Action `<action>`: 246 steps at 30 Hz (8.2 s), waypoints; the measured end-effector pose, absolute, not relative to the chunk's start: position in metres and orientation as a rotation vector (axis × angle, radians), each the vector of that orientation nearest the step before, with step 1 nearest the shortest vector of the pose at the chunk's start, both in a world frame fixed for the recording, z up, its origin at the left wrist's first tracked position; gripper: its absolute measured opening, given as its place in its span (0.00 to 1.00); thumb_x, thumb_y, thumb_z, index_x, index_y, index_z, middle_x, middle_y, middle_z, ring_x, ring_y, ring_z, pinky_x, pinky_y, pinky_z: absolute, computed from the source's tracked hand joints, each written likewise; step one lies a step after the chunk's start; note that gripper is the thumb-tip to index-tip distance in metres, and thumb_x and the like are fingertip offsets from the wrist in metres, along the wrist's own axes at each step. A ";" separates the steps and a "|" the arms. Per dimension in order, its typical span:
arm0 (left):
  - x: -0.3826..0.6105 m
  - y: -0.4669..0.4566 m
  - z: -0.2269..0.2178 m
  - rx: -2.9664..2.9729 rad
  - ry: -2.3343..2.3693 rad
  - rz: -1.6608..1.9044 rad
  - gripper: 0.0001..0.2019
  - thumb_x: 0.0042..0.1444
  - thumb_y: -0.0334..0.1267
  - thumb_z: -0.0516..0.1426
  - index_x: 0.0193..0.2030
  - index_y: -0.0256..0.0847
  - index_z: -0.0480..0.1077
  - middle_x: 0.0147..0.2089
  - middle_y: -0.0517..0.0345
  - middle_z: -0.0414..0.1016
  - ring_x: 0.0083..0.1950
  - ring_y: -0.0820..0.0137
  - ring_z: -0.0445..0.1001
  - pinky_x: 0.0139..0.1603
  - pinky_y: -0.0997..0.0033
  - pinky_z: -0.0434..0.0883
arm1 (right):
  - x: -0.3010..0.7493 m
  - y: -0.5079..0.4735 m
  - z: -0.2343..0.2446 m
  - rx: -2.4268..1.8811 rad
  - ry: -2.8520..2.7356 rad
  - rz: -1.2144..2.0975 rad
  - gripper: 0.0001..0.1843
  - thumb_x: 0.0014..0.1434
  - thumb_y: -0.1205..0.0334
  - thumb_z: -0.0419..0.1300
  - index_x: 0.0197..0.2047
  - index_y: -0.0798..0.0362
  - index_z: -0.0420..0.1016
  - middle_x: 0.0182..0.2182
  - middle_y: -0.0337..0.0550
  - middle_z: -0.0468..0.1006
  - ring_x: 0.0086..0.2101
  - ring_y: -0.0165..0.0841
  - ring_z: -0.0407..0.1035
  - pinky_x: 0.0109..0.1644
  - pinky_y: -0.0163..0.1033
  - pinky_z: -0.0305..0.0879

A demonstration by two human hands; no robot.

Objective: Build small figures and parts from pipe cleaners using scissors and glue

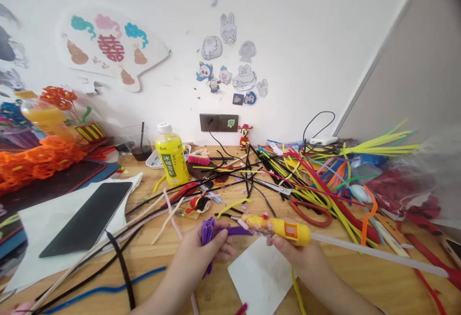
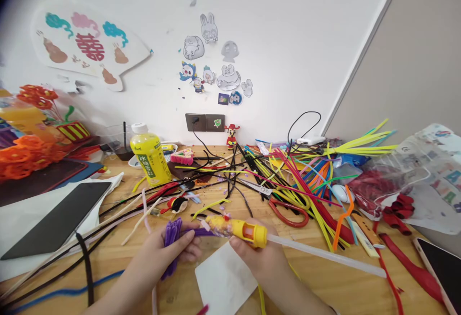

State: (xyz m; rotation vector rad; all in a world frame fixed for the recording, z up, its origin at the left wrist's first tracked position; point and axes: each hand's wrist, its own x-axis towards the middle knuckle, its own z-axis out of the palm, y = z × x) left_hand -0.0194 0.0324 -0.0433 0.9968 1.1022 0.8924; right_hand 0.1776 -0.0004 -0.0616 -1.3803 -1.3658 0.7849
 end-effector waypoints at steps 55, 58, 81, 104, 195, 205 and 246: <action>-0.019 0.032 -0.034 0.809 1.099 0.983 0.09 0.45 0.27 0.59 0.36 0.35 0.69 0.30 0.53 0.79 0.28 0.68 0.78 0.32 0.73 0.75 | 0.202 0.015 -0.061 -1.702 -1.336 0.533 0.23 0.45 0.44 0.56 0.32 0.56 0.75 0.29 0.50 0.79 0.33 0.44 0.72 0.35 0.42 0.67; -0.018 0.031 -0.034 0.804 1.104 0.991 0.09 0.45 0.27 0.59 0.36 0.35 0.69 0.30 0.52 0.79 0.28 0.67 0.78 0.32 0.73 0.75 | 0.207 0.020 -0.061 -1.781 -1.420 0.374 0.21 0.47 0.44 0.55 0.34 0.54 0.74 0.28 0.48 0.78 0.32 0.43 0.71 0.34 0.42 0.65; -0.011 0.015 -0.030 0.772 0.961 0.789 0.21 0.32 0.40 0.67 0.35 0.33 0.70 0.28 0.53 0.77 0.28 0.65 0.77 0.30 0.71 0.72 | 0.176 0.007 -0.050 -1.125 -1.412 1.224 0.11 0.48 0.63 0.61 0.38 0.52 0.72 0.28 0.40 0.77 0.29 0.30 0.70 0.34 0.36 0.68; -0.007 0.008 -0.045 0.623 0.901 0.577 0.30 0.50 0.62 0.41 0.20 0.36 0.66 0.07 0.64 0.59 0.07 0.79 0.57 0.07 0.83 0.46 | 0.174 -0.002 -0.043 -1.226 -1.313 0.941 0.09 0.48 0.58 0.61 0.33 0.52 0.75 0.25 0.42 0.78 0.27 0.33 0.73 0.32 0.37 0.70; -0.010 0.005 -0.049 1.052 0.624 0.711 0.17 0.54 0.44 0.53 0.49 0.39 0.64 0.34 0.55 0.73 0.32 0.71 0.70 0.35 0.70 0.65 | 0.185 -0.016 -0.030 -0.644 -2.455 -0.558 0.15 0.58 0.68 0.50 0.47 0.66 0.67 0.42 0.54 0.76 0.45 0.38 0.68 0.47 0.41 0.69; -0.013 0.004 -0.040 1.130 0.646 0.702 0.21 0.53 0.45 0.54 0.53 0.42 0.62 0.39 0.54 0.71 0.39 0.67 0.69 0.41 0.65 0.65 | 0.183 -0.015 -0.027 -0.688 -2.371 -0.242 0.18 0.62 0.56 0.44 0.47 0.56 0.67 0.49 0.53 0.69 0.51 0.37 0.61 0.50 0.45 0.64; 0.000 0.000 -0.049 1.031 0.778 0.732 0.15 0.42 0.39 0.60 0.36 0.39 0.62 0.22 0.65 0.67 0.25 0.74 0.65 0.29 0.73 0.61 | 0.166 -0.015 -0.030 -0.880 -2.235 0.305 0.20 0.63 0.57 0.40 0.55 0.49 0.60 0.55 0.48 0.61 0.55 0.38 0.53 0.55 0.50 0.54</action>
